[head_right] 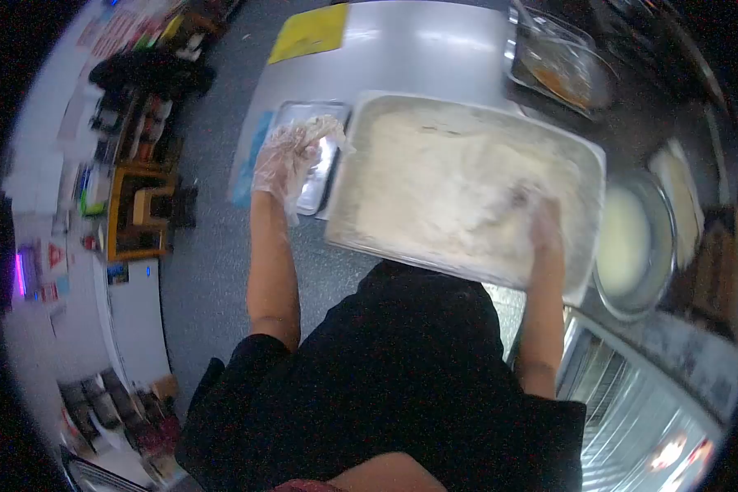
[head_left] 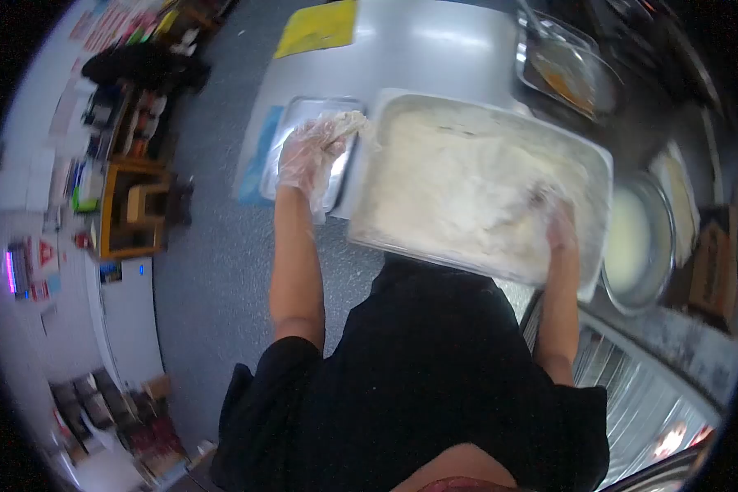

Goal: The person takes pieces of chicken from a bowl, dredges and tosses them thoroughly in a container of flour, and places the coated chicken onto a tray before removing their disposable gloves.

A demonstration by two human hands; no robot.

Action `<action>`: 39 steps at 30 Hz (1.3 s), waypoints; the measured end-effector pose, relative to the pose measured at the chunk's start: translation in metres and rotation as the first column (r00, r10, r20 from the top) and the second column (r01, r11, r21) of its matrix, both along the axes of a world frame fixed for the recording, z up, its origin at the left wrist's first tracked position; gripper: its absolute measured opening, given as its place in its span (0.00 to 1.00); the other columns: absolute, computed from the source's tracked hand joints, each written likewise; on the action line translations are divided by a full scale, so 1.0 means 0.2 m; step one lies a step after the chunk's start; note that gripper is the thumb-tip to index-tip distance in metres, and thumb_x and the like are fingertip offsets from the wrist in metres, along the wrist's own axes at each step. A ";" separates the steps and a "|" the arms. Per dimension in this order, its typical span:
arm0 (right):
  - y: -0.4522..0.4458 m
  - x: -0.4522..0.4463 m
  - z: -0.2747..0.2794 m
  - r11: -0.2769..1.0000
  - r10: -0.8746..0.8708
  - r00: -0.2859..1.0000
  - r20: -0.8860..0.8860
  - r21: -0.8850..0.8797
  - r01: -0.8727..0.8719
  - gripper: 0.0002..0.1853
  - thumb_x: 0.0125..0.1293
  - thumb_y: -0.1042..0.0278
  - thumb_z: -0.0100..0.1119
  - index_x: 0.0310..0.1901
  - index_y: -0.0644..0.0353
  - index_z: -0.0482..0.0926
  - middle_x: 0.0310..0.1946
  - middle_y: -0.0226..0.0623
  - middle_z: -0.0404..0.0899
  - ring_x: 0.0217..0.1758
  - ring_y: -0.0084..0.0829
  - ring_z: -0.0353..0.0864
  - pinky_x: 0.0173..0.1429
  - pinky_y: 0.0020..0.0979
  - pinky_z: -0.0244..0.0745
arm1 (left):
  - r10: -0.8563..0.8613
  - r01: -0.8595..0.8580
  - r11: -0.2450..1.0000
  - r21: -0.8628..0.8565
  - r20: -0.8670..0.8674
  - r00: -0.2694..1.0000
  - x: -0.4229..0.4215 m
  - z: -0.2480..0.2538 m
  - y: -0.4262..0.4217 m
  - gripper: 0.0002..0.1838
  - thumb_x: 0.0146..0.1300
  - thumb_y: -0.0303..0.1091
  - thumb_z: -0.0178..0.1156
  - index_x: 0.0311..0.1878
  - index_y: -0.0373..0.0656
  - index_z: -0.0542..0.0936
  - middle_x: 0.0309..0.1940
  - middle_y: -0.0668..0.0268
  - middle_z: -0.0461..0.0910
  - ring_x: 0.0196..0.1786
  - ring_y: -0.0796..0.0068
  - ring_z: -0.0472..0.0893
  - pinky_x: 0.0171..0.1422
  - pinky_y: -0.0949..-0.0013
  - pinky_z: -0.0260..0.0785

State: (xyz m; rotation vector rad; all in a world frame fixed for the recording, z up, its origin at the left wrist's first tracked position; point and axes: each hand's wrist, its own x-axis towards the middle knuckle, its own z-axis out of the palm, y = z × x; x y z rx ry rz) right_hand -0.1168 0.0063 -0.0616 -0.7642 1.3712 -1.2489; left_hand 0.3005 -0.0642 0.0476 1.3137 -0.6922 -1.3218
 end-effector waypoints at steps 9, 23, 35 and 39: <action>-0.08 0.20 0.20 0.998 -0.052 0.971 -0.232 -0.048 0.041 0.10 0.58 0.70 0.54 0.39 0.64 0.77 0.33 0.30 0.76 0.33 0.20 0.74 0.35 0.21 0.69 | -0.243 0.050 0.970 0.238 0.961 0.131 0.62 -0.51 -0.04 0.17 0.55 0.43 0.57 0.43 0.41 0.77 0.39 0.54 0.77 0.42 0.58 0.77 0.46 0.61 0.69; -0.64 1.79 0.36 0.669 0.282 0.384 -0.879 -0.107 -0.735 0.14 0.52 0.62 0.61 0.29 0.67 0.78 0.25 0.49 0.77 0.27 0.37 0.77 0.34 0.35 0.74 | -0.168 0.121 0.984 0.130 0.903 0.395 0.96 -0.52 0.19 0.14 0.58 0.39 0.51 0.43 0.42 0.76 0.43 0.52 0.75 0.47 0.53 0.73 0.52 0.60 0.65; -0.66 1.85 0.43 0.681 0.357 0.417 -0.836 -0.073 -0.728 0.14 0.57 0.62 0.56 0.42 0.59 0.80 0.34 0.43 0.80 0.36 0.36 0.80 0.46 0.33 0.74 | -0.237 0.159 0.969 0.187 0.879 0.414 0.88 -0.72 0.21 0.19 0.56 0.45 0.55 0.45 0.41 0.77 0.40 0.48 0.76 0.45 0.49 0.75 0.50 0.59 0.67; -0.56 1.36 0.69 0.825 0.315 0.445 -0.838 0.010 -0.565 0.15 0.59 0.62 0.55 0.45 0.61 0.78 0.40 0.38 0.80 0.42 0.33 0.80 0.49 0.34 0.73 | -0.328 0.131 0.944 0.303 0.815 0.478 0.84 -0.54 0.23 0.19 0.58 0.44 0.51 0.45 0.41 0.77 0.43 0.49 0.76 0.48 0.52 0.74 0.52 0.60 0.66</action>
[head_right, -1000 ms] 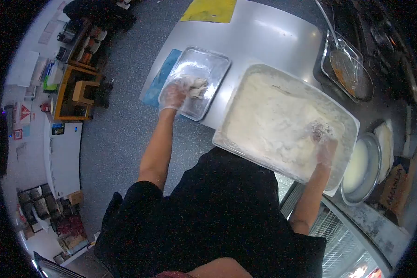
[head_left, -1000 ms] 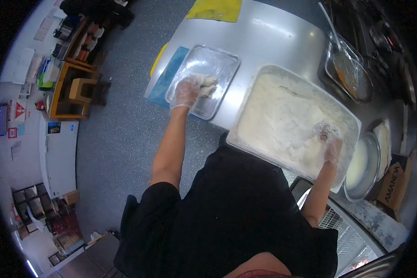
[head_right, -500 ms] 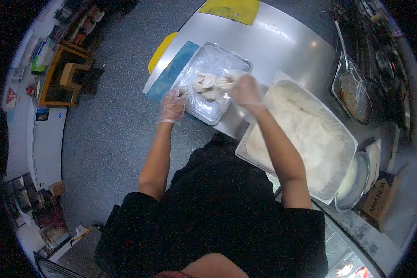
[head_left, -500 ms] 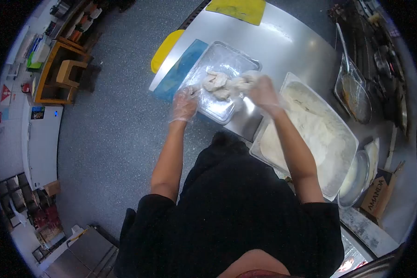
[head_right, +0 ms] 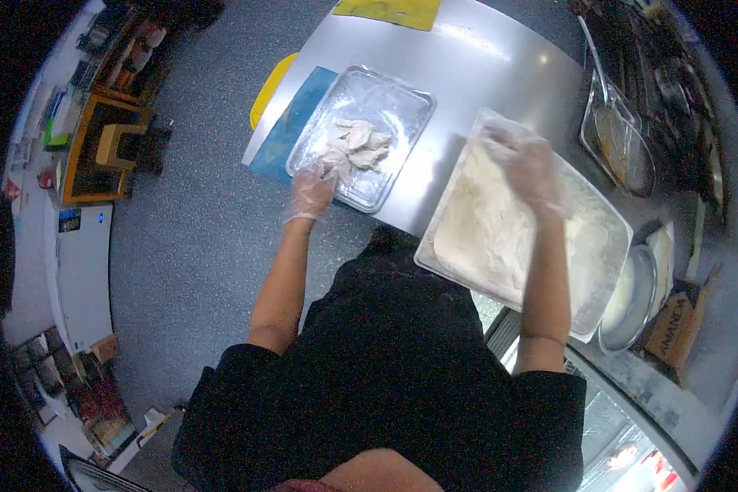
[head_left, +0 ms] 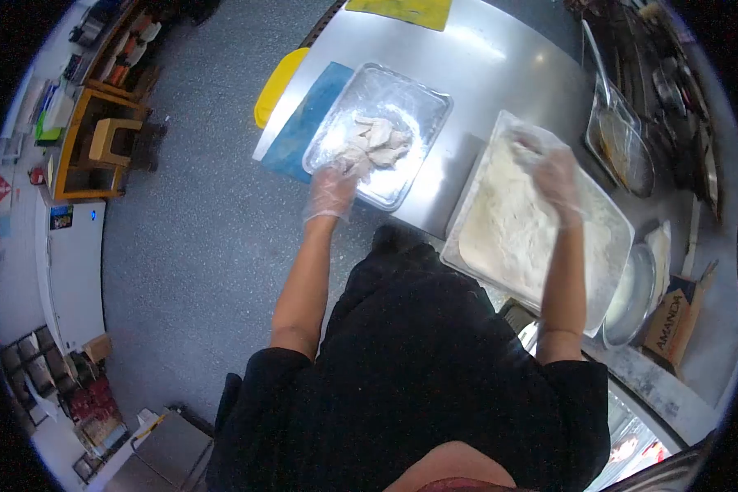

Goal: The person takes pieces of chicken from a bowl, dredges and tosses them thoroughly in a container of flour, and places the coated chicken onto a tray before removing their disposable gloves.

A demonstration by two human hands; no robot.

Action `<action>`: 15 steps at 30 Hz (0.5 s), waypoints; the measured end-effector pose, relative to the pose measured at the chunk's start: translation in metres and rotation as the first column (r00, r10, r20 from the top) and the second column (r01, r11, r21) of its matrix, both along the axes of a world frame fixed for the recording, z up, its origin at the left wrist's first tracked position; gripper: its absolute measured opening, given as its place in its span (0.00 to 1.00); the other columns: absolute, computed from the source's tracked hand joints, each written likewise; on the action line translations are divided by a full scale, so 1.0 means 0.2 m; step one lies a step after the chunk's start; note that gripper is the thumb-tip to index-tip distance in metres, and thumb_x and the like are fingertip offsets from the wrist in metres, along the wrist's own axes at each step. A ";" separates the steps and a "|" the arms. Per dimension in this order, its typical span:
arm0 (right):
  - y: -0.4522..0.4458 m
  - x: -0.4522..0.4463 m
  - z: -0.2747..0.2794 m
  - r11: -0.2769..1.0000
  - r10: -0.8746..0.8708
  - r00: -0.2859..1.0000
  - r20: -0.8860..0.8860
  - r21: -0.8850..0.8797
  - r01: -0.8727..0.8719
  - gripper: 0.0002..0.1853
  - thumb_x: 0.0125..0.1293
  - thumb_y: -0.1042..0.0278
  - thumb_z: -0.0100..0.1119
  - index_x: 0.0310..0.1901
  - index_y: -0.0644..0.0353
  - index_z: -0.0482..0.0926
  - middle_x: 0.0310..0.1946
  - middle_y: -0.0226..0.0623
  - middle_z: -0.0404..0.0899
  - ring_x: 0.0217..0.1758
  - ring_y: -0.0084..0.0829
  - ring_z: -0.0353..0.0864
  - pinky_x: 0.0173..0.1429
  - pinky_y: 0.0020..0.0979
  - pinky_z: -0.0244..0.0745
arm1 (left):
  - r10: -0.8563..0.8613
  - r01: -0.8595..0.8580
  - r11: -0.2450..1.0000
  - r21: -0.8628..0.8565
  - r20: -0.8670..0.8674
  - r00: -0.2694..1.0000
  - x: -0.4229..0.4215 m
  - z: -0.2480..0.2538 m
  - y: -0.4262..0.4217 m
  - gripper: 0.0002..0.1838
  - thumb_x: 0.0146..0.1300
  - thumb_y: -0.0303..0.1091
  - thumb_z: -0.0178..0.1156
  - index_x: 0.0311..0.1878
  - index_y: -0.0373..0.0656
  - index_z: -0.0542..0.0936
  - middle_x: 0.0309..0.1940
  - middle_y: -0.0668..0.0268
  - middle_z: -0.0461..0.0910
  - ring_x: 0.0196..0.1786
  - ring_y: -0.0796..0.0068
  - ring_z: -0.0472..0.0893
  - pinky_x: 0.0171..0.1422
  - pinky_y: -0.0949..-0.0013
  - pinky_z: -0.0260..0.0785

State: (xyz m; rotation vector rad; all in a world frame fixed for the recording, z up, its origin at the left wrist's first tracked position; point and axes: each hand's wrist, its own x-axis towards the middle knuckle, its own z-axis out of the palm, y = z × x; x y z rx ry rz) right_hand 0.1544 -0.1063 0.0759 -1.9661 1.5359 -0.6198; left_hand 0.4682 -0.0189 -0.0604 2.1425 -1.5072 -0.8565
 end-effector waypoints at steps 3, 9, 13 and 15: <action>0.06 -0.47 -0.16 0.984 -0.121 0.992 0.019 0.135 0.117 0.16 0.57 0.60 0.56 0.44 0.61 0.78 0.40 0.41 0.80 0.44 0.35 0.79 0.52 0.33 0.71 | -0.098 0.141 0.988 -0.067 0.439 0.893 0.10 -0.26 0.04 0.18 0.60 0.43 0.48 0.47 0.41 0.77 0.46 0.52 0.75 0.53 0.57 0.72 0.56 0.62 0.64; 0.25 -1.13 -0.55 0.940 -0.188 0.703 -0.686 0.081 0.331 0.29 0.49 0.49 0.60 0.47 0.64 0.76 0.42 0.50 0.77 0.46 0.44 0.76 0.52 0.39 0.68 | -0.020 0.016 1.000 0.014 0.320 0.947 -0.40 0.38 -0.06 0.16 0.61 0.38 0.48 0.49 0.43 0.74 0.52 0.58 0.72 0.54 0.62 0.71 0.59 0.57 0.61; 0.19 -1.21 -0.87 0.863 0.015 0.684 -0.730 0.355 0.360 0.34 0.51 0.37 0.52 0.50 0.60 0.73 0.53 0.46 0.71 0.57 0.42 0.69 0.60 0.35 0.62 | -0.155 0.396 0.891 -0.222 0.673 0.724 -0.80 0.39 -0.08 0.14 0.62 0.35 0.47 0.48 0.44 0.73 0.46 0.59 0.73 0.51 0.62 0.72 0.57 0.61 0.62; 0.30 -1.13 -0.88 0.980 -0.101 0.791 -0.603 0.078 0.185 0.19 0.51 0.58 0.54 0.35 0.69 0.78 0.39 0.55 0.76 0.45 0.46 0.76 0.50 0.41 0.69 | -0.297 0.731 0.674 -0.108 0.866 0.402 -1.00 0.38 -0.12 0.13 0.62 0.36 0.48 0.47 0.42 0.74 0.43 0.57 0.74 0.49 0.61 0.73 0.54 0.63 0.64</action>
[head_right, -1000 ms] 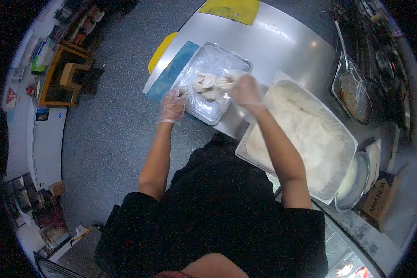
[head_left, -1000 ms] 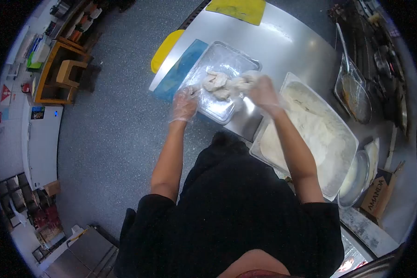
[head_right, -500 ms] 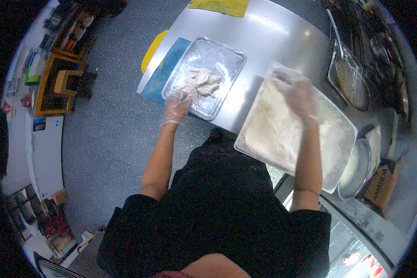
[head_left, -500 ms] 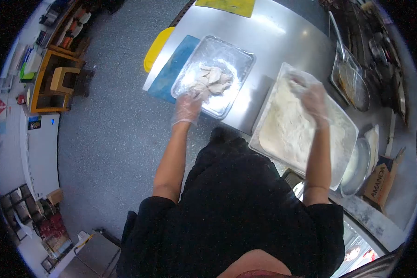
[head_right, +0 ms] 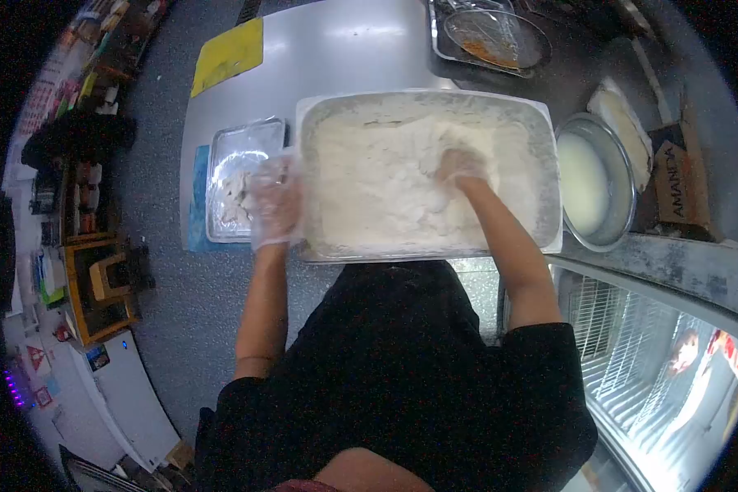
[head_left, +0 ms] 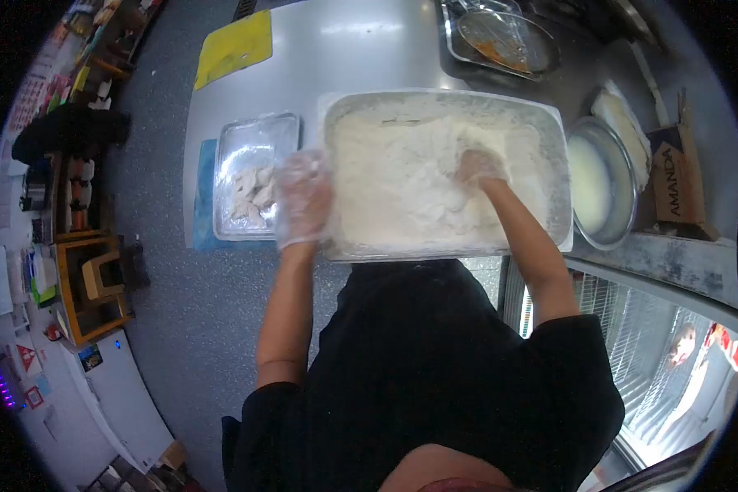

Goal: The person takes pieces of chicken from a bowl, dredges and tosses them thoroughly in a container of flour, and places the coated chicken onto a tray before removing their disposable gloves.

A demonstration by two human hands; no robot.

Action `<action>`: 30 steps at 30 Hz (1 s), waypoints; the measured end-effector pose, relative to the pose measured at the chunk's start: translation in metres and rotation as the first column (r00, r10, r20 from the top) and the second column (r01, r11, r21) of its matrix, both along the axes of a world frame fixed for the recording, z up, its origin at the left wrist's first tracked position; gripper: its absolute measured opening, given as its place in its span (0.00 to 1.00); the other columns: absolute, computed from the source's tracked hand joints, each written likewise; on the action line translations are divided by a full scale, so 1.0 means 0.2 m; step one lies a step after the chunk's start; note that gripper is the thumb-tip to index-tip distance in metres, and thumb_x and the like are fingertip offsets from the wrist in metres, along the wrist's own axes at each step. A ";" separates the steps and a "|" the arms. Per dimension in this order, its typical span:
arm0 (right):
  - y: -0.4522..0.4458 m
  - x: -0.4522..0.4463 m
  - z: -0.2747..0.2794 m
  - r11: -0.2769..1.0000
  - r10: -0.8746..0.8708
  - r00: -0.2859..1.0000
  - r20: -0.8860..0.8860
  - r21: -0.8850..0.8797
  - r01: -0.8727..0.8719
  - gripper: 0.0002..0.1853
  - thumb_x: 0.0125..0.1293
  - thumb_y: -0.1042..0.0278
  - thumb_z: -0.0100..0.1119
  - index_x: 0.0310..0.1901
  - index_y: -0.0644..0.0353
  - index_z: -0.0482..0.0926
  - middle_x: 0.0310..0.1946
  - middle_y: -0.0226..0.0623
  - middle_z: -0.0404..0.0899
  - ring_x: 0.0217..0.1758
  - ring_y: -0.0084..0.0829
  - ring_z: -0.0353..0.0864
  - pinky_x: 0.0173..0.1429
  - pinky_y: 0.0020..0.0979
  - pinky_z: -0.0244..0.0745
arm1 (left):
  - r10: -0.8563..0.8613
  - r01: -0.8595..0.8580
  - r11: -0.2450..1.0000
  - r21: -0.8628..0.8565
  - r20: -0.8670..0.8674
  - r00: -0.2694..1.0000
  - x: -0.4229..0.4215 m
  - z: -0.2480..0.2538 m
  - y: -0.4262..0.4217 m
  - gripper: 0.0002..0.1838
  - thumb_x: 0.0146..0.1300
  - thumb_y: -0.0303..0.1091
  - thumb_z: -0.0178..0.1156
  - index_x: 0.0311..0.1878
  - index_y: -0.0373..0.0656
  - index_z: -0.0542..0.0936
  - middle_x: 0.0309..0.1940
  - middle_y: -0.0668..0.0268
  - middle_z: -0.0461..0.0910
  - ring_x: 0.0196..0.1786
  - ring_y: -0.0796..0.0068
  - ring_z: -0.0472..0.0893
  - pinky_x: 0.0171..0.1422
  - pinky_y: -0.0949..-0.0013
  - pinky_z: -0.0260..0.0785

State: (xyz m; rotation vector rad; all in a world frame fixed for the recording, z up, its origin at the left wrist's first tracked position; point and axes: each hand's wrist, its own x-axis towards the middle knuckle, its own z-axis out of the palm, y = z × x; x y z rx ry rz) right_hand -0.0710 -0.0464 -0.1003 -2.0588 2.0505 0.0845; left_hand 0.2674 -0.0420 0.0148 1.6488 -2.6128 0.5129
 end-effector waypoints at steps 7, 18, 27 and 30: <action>0.13 -0.42 -0.06 0.999 -0.011 0.998 0.057 0.054 0.008 0.17 0.52 0.63 0.51 0.37 0.68 0.78 0.40 0.53 0.76 0.44 0.47 0.76 0.50 0.41 0.69 | -0.115 0.360 0.732 0.579 -0.416 0.902 -0.69 -0.39 0.06 0.24 0.53 0.46 0.57 0.46 0.35 0.73 0.43 0.49 0.74 0.49 0.55 0.73 0.55 0.61 0.64; 0.14 -0.57 -0.21 0.999 -0.008 0.997 0.081 0.038 0.005 0.15 0.53 0.64 0.49 0.36 0.65 0.78 0.38 0.52 0.77 0.41 0.46 0.78 0.46 0.39 0.72 | -0.163 0.203 0.607 0.769 -0.129 0.978 -0.89 -0.53 0.14 0.19 0.51 0.41 0.54 0.40 0.33 0.75 0.38 0.45 0.77 0.43 0.51 0.77 0.49 0.59 0.68; 0.15 -0.63 0.11 0.999 0.043 0.784 0.619 -0.041 -0.023 0.15 0.53 0.60 0.58 0.35 0.65 0.79 0.28 0.45 0.79 0.29 0.34 0.79 0.33 0.35 0.72 | 0.011 0.175 0.807 0.564 -0.311 0.950 -1.07 -0.48 0.13 0.29 0.52 0.49 0.57 0.49 0.33 0.72 0.41 0.47 0.76 0.47 0.53 0.76 0.52 0.62 0.68; 0.19 -0.60 0.22 0.933 -0.357 0.252 0.899 0.329 0.148 0.09 0.59 0.65 0.53 0.35 0.61 0.79 0.27 0.34 0.78 0.32 0.28 0.78 0.31 0.30 0.72 | 0.010 0.105 0.774 0.625 -0.177 0.984 -1.24 -0.47 0.16 0.27 0.52 0.45 0.57 0.49 0.31 0.72 0.44 0.43 0.75 0.45 0.52 0.77 0.51 0.61 0.69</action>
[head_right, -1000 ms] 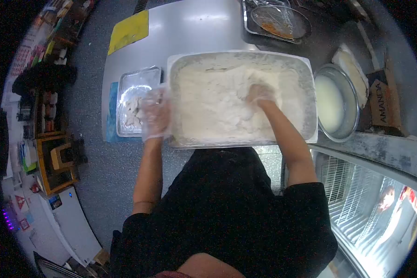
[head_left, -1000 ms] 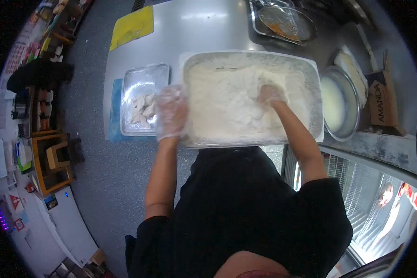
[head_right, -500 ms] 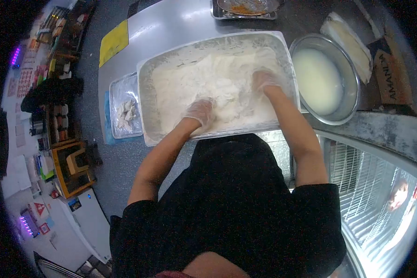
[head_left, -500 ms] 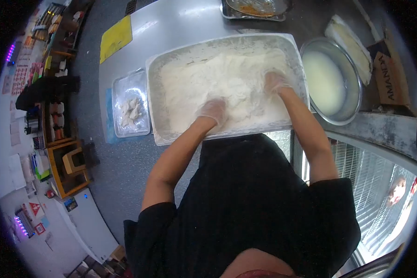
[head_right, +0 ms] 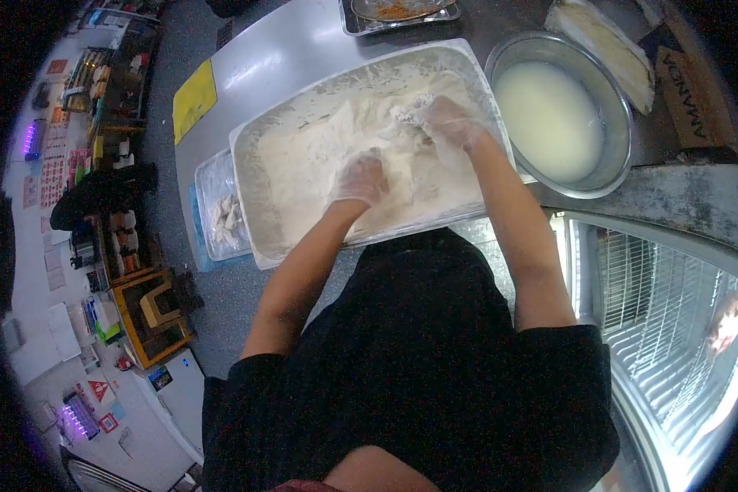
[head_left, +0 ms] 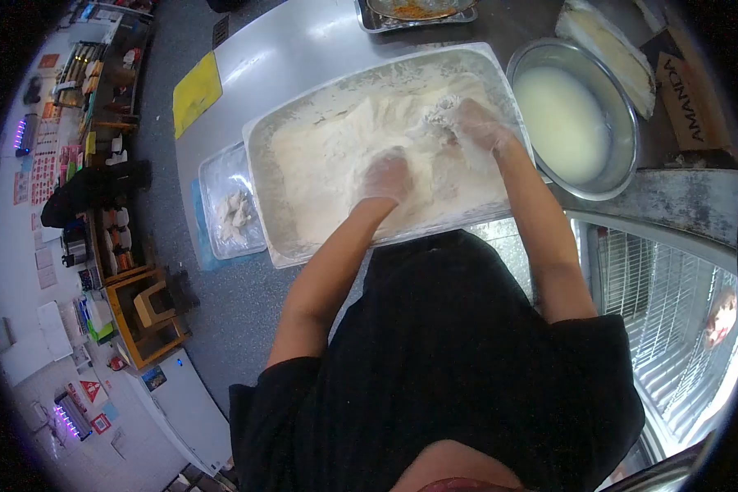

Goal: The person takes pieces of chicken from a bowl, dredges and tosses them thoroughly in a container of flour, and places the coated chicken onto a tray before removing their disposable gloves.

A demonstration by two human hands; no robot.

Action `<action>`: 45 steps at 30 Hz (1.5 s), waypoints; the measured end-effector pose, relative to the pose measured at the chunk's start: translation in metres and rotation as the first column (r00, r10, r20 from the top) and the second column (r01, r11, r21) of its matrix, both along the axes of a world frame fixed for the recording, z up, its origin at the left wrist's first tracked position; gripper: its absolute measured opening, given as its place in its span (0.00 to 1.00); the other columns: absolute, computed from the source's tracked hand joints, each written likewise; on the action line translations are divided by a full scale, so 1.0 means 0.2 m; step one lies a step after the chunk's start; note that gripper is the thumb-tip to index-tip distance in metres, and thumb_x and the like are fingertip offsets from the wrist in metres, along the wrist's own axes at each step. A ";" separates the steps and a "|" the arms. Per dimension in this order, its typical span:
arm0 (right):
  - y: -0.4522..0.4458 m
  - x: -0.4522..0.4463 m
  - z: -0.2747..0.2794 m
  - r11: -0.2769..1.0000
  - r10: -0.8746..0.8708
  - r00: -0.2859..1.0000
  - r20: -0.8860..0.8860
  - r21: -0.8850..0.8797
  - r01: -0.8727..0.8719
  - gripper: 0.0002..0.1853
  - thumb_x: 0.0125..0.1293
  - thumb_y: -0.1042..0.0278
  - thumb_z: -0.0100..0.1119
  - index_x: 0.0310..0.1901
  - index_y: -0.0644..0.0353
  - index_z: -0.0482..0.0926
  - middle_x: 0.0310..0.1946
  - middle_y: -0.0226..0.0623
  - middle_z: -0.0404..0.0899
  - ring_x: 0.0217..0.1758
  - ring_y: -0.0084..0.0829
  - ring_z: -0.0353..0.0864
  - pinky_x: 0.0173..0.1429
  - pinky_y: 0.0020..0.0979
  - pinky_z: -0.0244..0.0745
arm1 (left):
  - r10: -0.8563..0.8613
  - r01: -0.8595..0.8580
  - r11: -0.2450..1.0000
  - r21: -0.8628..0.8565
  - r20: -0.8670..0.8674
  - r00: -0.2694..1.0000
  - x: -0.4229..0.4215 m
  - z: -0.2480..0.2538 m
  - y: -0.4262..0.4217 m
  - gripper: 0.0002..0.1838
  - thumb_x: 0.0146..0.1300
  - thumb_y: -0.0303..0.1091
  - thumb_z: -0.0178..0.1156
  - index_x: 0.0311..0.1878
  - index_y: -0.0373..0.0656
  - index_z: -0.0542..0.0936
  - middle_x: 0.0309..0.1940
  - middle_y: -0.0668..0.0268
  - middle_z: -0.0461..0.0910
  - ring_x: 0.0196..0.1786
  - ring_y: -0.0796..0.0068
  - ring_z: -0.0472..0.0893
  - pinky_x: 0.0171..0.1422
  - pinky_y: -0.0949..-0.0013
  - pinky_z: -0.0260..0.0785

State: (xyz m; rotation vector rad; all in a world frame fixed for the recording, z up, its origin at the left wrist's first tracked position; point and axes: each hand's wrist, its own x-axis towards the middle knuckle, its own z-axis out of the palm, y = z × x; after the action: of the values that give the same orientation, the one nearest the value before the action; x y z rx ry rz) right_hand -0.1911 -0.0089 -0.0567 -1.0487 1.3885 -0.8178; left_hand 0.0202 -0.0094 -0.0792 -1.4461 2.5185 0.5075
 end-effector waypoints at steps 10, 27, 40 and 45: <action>-0.05 0.10 -0.12 0.998 -0.052 0.887 0.459 0.062 0.027 0.10 0.60 0.69 0.53 0.41 0.62 0.75 0.32 0.31 0.76 0.37 0.23 0.76 0.31 0.26 0.74 | -0.070 0.108 0.911 0.398 -0.108 0.992 0.31 -0.01 -0.13 0.27 0.51 0.52 0.60 0.45 0.37 0.77 0.47 0.53 0.76 0.50 0.59 0.75 0.55 0.63 0.65; -0.02 0.61 -0.08 0.958 -0.286 0.808 -0.515 -0.142 0.249 0.14 0.57 0.64 0.48 0.38 0.63 0.78 0.35 0.48 0.79 0.37 0.46 0.78 0.42 0.41 0.73 | 0.398 -0.386 0.908 0.163 -0.624 0.672 0.24 -0.22 -0.13 0.17 0.58 0.37 0.49 0.48 0.38 0.74 0.46 0.49 0.74 0.51 0.54 0.72 0.56 0.60 0.63; -0.03 0.67 -0.14 0.868 -0.495 0.842 -0.216 -0.170 0.467 0.14 0.56 0.60 0.50 0.37 0.63 0.77 0.36 0.48 0.78 0.43 0.45 0.76 0.46 0.41 0.70 | 0.701 -0.429 0.595 0.680 -0.700 -0.137 0.28 -0.37 -0.20 0.19 0.62 0.37 0.43 0.53 0.42 0.71 0.48 0.48 0.73 0.54 0.53 0.71 0.58 0.56 0.62; -0.03 0.63 -0.27 0.850 -0.285 0.750 -0.597 -0.518 -0.090 0.11 0.56 0.63 0.50 0.33 0.62 0.77 0.30 0.46 0.78 0.38 0.42 0.77 0.43 0.37 0.70 | 0.097 -0.201 0.851 -0.485 -0.231 0.968 0.26 -0.10 -0.08 0.18 0.59 0.34 0.46 0.52 0.43 0.72 0.48 0.50 0.73 0.52 0.56 0.72 0.54 0.58 0.65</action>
State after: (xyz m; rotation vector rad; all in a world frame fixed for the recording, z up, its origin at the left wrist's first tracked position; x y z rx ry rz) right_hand -0.0641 -0.0153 -0.1100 -1.8320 1.8830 -0.9849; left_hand 0.0722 -0.0250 -0.0990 -1.8628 2.8550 -0.0070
